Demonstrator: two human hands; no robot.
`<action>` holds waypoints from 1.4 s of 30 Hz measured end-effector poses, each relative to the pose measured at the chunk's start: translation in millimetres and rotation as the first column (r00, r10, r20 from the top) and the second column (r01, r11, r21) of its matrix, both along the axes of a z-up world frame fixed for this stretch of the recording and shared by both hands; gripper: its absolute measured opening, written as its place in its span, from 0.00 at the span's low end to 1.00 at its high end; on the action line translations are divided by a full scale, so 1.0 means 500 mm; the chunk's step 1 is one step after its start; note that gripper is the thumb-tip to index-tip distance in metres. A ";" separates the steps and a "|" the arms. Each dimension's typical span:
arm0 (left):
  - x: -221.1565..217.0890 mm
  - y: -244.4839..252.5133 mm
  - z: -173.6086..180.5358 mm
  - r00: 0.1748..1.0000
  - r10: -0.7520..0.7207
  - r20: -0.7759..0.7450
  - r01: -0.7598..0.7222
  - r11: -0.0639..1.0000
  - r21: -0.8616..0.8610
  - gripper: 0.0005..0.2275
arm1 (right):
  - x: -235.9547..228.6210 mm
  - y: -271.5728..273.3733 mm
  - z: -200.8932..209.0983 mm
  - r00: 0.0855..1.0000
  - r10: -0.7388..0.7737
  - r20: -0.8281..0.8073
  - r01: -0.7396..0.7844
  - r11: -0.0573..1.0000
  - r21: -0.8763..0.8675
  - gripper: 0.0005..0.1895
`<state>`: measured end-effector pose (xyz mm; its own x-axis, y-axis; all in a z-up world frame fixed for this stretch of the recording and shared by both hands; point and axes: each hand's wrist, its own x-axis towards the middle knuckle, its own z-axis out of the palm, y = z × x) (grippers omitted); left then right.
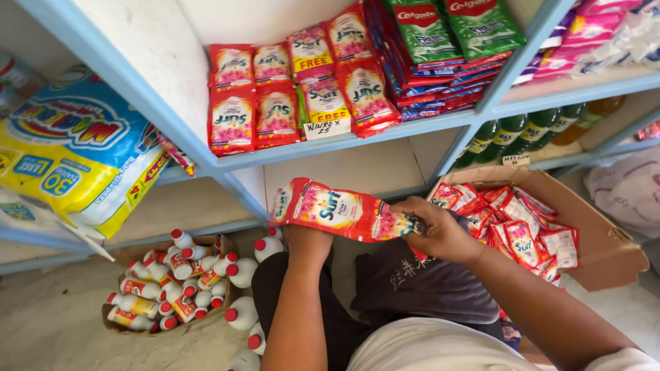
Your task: The person sits on the floor and takes small packets of detergent from a cardboard box, arranging them neatly on a nearby shelf. They handle both red and green packets, placing them in rows alongside other products.
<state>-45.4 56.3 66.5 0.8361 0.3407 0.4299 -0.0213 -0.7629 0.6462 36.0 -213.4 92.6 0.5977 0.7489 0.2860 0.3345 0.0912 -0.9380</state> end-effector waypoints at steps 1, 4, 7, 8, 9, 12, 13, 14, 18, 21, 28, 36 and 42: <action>-0.007 -0.001 0.024 0.998 0.041 0.041 -0.046 0.993 0.109 0.18 | 0.005 0.006 -0.005 0.997 -0.026 0.076 0.036 0.990 -0.139 0.29; -0.014 0.006 0.021 0.995 0.061 0.083 -0.075 0.981 0.181 0.20 | 0.010 0.043 -0.001 0.977 0.015 0.214 0.060 0.939 -0.339 0.33; -0.025 -0.005 0.072 0.999 0.044 -0.026 -0.044 0.999 0.010 0.19 | 0.008 0.093 -0.015 0.982 0.090 0.165 -0.018 0.919 -0.393 0.38; -0.027 -0.014 0.105 0.992 0.019 -0.126 -0.035 0.991 -0.129 0.18 | 0.009 0.108 -0.023 0.993 0.099 0.066 -0.067 0.924 -0.375 0.39; -0.026 -0.016 0.084 0.992 0.025 -0.121 -0.040 0.991 -0.129 0.18 | 0.023 0.121 -0.042 0.992 0.105 0.071 -0.071 0.924 -0.376 0.39; -0.023 -0.025 0.034 0.981 -0.049 0.188 0.014 0.983 0.183 0.17 | 0.054 0.151 -0.080 0.975 0.020 -0.220 -0.074 0.968 -0.240 0.35; -0.024 -0.028 0.026 0.977 -0.100 0.191 0.065 0.982 0.179 0.17 | 0.060 0.158 -0.078 0.963 0.009 -0.270 -0.071 0.973 -0.220 0.29; -0.022 -0.027 0.020 0.968 -0.154 0.195 0.119 0.976 0.180 0.16 | 0.067 0.169 -0.077 0.949 -0.002 -0.317 -0.063 0.978 -0.197 0.25; -0.029 -0.028 0.078 0.984 -0.156 -0.087 0.141 0.977 -0.161 0.13 | 0.090 0.191 -0.113 0.900 -0.025 -0.435 -0.063 0.980 -0.188 0.20; -0.027 -0.028 0.049 0.988 -0.144 -0.060 0.146 0.989 0.030 0.18 | 0.093 0.201 -0.118 0.820 -0.050 -0.570 -0.038 0.989 -0.142 0.15; -0.014 -0.027 -0.005 0.975 -0.222 0.003 0.221 0.974 0.054 0.15 | 0.110 0.178 -0.146 0.682 0.059 -0.729 -0.001 0.997 0.081 0.03; -0.012 -0.007 -0.011 0.990 -0.137 0.016 0.126 0.943 0.308 0.18 | 0.069 0.147 -0.116 0.772 0.121 -0.624 0.043 0.969 0.242 0.02; -0.016 -0.003 -0.040 0.994 -0.074 -0.083 0.094 0.960 0.264 0.17 | 0.034 0.151 -0.096 0.598 0.105 -0.794 0.076 0.979 0.187 0.04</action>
